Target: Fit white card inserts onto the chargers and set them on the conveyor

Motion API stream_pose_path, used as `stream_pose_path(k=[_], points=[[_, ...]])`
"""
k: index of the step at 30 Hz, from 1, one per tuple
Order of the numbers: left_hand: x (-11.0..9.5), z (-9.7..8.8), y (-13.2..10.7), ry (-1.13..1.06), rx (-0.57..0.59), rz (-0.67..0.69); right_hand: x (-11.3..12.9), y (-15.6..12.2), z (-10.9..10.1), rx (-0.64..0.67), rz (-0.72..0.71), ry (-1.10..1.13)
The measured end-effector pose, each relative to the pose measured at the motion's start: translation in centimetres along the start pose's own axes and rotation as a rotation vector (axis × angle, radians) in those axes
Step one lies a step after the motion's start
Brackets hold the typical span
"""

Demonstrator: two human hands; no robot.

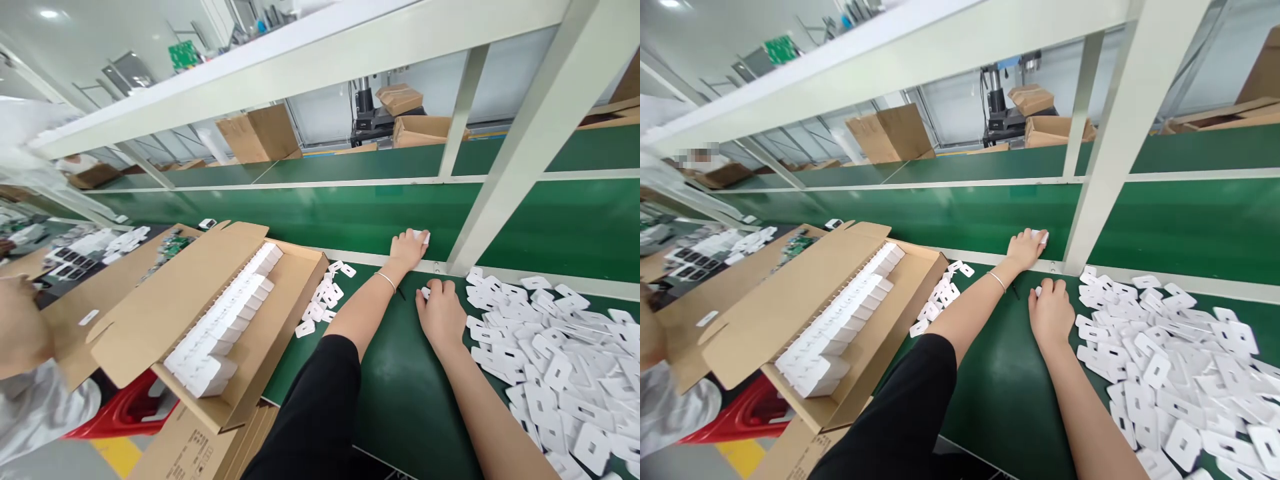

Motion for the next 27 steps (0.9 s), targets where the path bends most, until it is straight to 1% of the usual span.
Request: stream_pose_path(k=[3, 6, 8, 9, 11, 13, 16, 17, 18, 20, 23, 25, 27], points=[[-0.9, 0.0, -0.2, -0.087, -0.003, 0.024, -0.2, -0.1, 0.3, -0.053, -0.024, 0.007], [-2.1, -0.2, -0.5, -0.226, -0.03, 0.026, -0.9, -0.3, 0.7, -0.117, -0.062, 0.033], [-2.4, -0.8, -1.0, -0.342, -0.056, 0.02, -1.5, -0.3, 0.7, -0.149, -0.08, 0.06], [-2.3, -1.2, -1.4, -0.406, -0.069, 0.017, -1.7, -0.3, 0.6, -0.156, -0.084, 0.076], [-1.2, -2.2, -2.8, -0.543, -0.082, 0.011, -2.0, -0.3, 0.3, -0.148, -0.079, 0.116], [0.9, -3.2, -5.1, -0.678, -0.061, 0.018, -2.0, -0.2, -0.1, -0.13, -0.052, 0.17], [4.6, -4.5, -9.6, -0.855, 0.015, 0.013, -1.8, 0.2, -0.5, -0.109, 0.023, 0.281], [5.8, -4.9, -11.2, -1.022, 0.031, -0.01, -1.8, 0.3, -0.5, -0.1, 0.047, 0.319], [6.9, -5.4, -12.7, -1.135, 0.028, -0.018, -1.7, 0.3, -0.6, -0.091, 0.065, 0.355], [8.4, -6.2, -15.1, -1.221, -0.006, -0.025, -1.7, 0.3, -0.5, -0.084, 0.068, 0.406], [9.3, -6.8, -17.1, -1.206, -0.063, -0.003, -1.7, -0.1, -0.4, -0.1, 0.041, 0.425], [9.2, -6.8, -17.5, -1.22, -0.086, 0.026, -1.7, -0.4, -0.2, -0.117, 0.055, 0.444], [9.0, -6.6, -17.5, -1.257, -0.089, 0.043, -1.8, -0.5, -0.1, -0.16, 0.081, 0.51]])
Point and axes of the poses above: each hand's wrist, its own y-axis towards the middle knuckle, its own z-axis out of the palm, x = y × z, the point moved 1 cm from there along y, towards the middle knuckle, and after that the axes turned 6 degrees about -z, right-handed, at the moved point
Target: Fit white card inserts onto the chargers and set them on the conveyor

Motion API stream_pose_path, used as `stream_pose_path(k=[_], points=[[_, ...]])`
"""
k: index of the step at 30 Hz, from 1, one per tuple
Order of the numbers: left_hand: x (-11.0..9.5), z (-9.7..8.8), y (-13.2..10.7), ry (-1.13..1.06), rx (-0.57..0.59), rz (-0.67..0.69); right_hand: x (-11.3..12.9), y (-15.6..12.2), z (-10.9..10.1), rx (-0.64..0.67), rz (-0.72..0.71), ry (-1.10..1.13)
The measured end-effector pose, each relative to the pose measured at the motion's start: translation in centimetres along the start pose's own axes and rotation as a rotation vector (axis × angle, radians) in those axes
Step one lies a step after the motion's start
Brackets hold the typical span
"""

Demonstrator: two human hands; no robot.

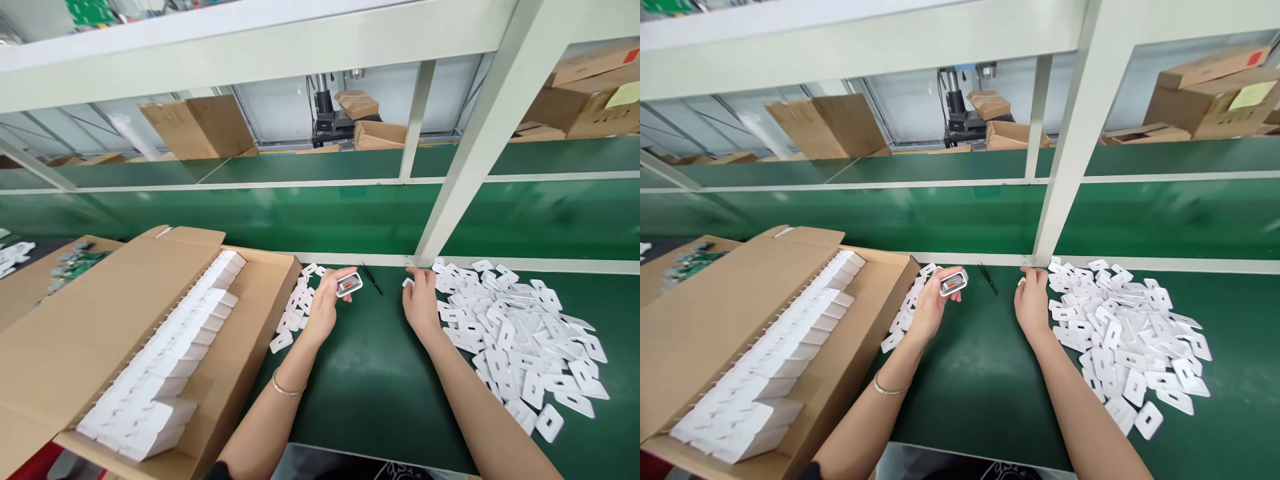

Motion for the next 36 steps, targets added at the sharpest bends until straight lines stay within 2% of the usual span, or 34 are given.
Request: stream_pose_path(k=[3, 6, 9, 12, 17, 21, 28, 33, 36], points=[[0.5, 0.5, -0.1, -0.095, 0.042, -0.054, -0.3, 0.0, 0.3, -0.072, 0.048, 0.231], [1.0, 1.1, -0.4, -0.229, 0.12, -0.158, -0.6, 0.2, 0.8, -0.06, 0.186, 0.542], [1.2, 1.4, -0.8, -0.266, 0.187, -0.229, -0.5, 0.3, 1.0, -0.078, 0.277, 0.72], [1.0, 1.4, -1.2, -0.139, 0.21, -0.183, -0.1, 0.4, 0.9, -0.101, 0.343, 0.806], [0.3, 1.2, -1.7, 0.333, 0.109, 0.039, 0.7, 0.2, 0.8, -0.088, 0.427, 0.931], [0.0, 1.1, -2.1, 0.494, 0.096, 0.13, 1.1, 0.1, 0.7, -0.096, 0.444, 0.985], [0.1, 1.0, -2.2, 0.515, 0.069, 0.034, 2.4, 0.0, 0.2, -0.002, 0.424, 1.058], [0.6, 1.1, -2.0, 0.548, 0.046, -0.067, 3.7, -0.4, 0.0, 0.137, 0.395, 1.099], [0.6, 1.2, -1.8, 0.576, 0.052, -0.065, 4.4, -0.7, 0.0, 0.205, 0.376, 1.13]])
Point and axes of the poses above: each hand's wrist, its own y-axis towards the middle knuckle, its own z-axis out of the palm, x = y × z, the point moved 1 cm from there along y, towards the middle knuckle, and after that the axes turned 6 degrees about -z, right-handed, at the moved point
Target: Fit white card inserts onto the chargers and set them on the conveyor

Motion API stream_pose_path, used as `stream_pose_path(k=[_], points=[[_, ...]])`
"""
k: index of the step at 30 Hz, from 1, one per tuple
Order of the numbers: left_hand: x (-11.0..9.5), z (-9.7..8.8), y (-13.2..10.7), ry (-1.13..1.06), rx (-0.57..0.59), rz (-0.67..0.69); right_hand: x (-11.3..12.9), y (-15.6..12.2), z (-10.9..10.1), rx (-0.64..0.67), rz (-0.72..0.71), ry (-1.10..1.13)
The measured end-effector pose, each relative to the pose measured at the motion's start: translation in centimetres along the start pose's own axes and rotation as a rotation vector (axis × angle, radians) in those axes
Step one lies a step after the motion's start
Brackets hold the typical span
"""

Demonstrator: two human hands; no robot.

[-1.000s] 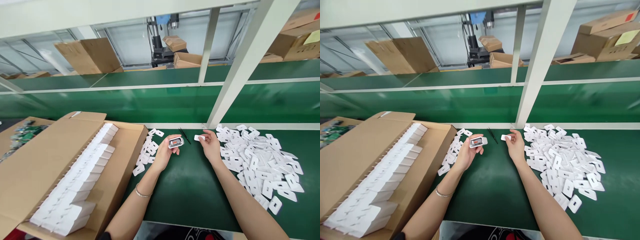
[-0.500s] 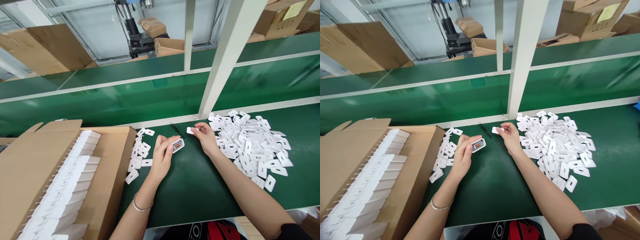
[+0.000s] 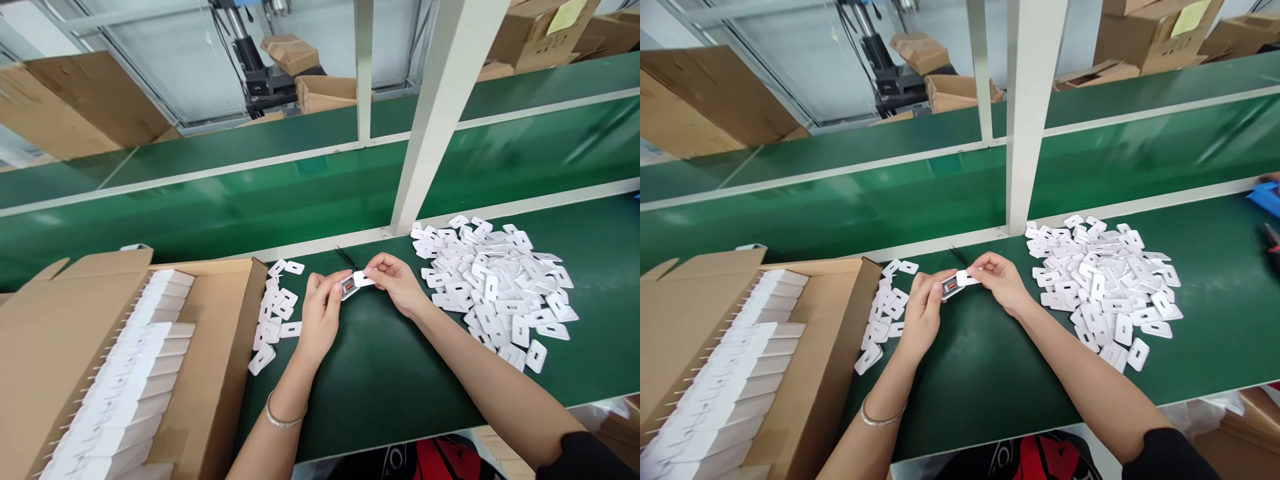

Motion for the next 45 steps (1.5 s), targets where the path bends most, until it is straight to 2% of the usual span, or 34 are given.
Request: stream_pose_path(k=[5, 12, 18, 22, 25, 32, 39, 45], points=[[-0.1, 0.2, -0.1, 0.032, -0.007, 0.011, -0.2, -0.7, 0.8, 0.071, -0.017, 0.007], [0.0, 1.2, -0.6, -0.056, 0.133, -0.061, -0.7, -1.3, 1.2, 0.094, -0.142, -0.116], [-0.1, 1.1, -0.5, -0.044, 0.158, 0.042, -0.9, -1.7, 1.3, 0.082, -0.139, -0.24], [-0.1, 1.2, -0.5, -0.033, 0.127, 0.136, -0.9, -2.0, 1.2, 0.225, -0.12, -0.383], [0.0, 1.3, -0.5, -0.038, 0.113, 0.184, -1.1, -2.2, 1.1, 0.287, -0.098, -0.379], [0.2, 1.4, -0.3, -0.071, 0.108, 0.179, -1.3, -2.1, 1.0, 0.271, -0.103, -0.418], [0.3, 1.4, -0.3, -0.075, 0.165, 0.1, -1.2, -1.9, 1.2, 0.264, -0.113, -0.37], [0.4, 1.4, -0.4, -0.073, 0.187, 0.104, -1.4, -1.9, 1.2, 0.251, -0.089, -0.399]])
Point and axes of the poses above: each hand's wrist, its own y-axis towards the middle knuckle, its own z-axis out of the palm, x = y × z, the point moved 1 cm from there along y, towards the middle knuckle, and after that the axes turned 6 degrees about -z, right-handed, at the moved point
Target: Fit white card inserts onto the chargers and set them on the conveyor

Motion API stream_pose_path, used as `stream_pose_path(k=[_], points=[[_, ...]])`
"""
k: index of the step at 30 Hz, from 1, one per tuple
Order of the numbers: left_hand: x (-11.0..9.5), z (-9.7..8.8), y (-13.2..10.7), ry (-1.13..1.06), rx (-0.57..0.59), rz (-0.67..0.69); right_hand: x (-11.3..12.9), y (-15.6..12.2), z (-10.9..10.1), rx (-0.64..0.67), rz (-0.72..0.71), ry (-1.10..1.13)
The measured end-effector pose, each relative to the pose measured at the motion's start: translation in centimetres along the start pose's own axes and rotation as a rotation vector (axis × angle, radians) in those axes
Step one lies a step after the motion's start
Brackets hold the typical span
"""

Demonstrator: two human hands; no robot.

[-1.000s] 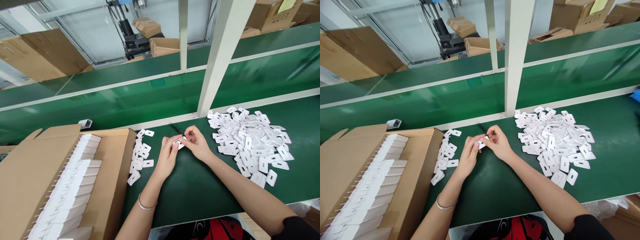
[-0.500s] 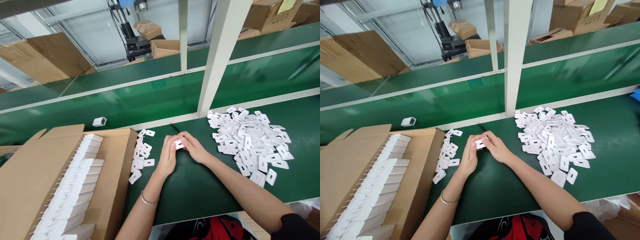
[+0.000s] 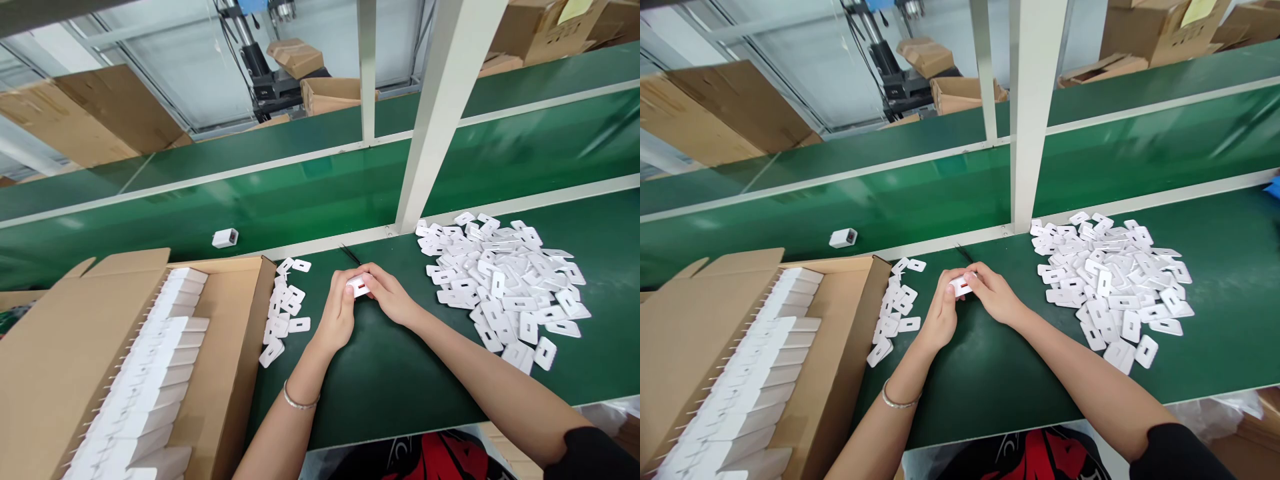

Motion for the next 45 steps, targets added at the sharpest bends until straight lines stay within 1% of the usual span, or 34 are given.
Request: stream_pose_path(k=[5, 9, 17, 21, 25, 28, 31, 37, 40, 45], points=[[0.1, 0.0, 0.0, 0.001, 0.0, -0.003, 0.1, -0.1, 0.1, -0.032, 0.011, -0.041], [0.1, 0.0, 0.0, 0.003, -0.014, -0.002, 0.3, -0.2, 0.1, -0.024, 0.028, -0.072], [0.0, -0.2, 0.0, 0.024, -0.013, -0.053, 0.1, 0.0, 0.0, 0.001, 0.052, 0.0], [0.1, -0.4, 0.2, 0.024, 0.001, 0.004, 0.2, 0.0, 0.2, -0.009, 0.051, 0.06], [-0.1, -0.6, 0.4, 0.066, -0.031, 0.112, 0.4, 0.2, 0.3, -0.009, 0.016, 0.181], [-0.2, -0.7, 0.4, 0.09, -0.04, 0.153, 0.4, 0.2, 0.4, 0.007, 0.016, 0.231], [-0.2, -0.7, 0.4, 0.1, -0.049, 0.17, 0.5, 0.2, 0.5, 0.002, 0.016, 0.227], [-0.2, -0.9, 0.5, 0.103, -0.061, 0.22, 0.9, -0.1, 0.7, -0.032, -0.033, 0.206], [-0.3, -1.0, 0.6, 0.103, -0.063, 0.236, 0.8, -0.2, 0.7, -0.049, -0.041, 0.176], [-0.5, -1.1, 0.6, 0.136, -0.082, 0.263, 0.5, -0.4, 0.9, -0.042, -0.082, 0.128]])
Point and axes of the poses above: each hand's wrist, its own y-axis towards the middle knuckle, its own z-axis out of the palm, x = y × z, the point moved 1 cm from there along y, towards the middle knuckle, and after that the axes turned 6 degrees about -z, right-handed, at the moved point
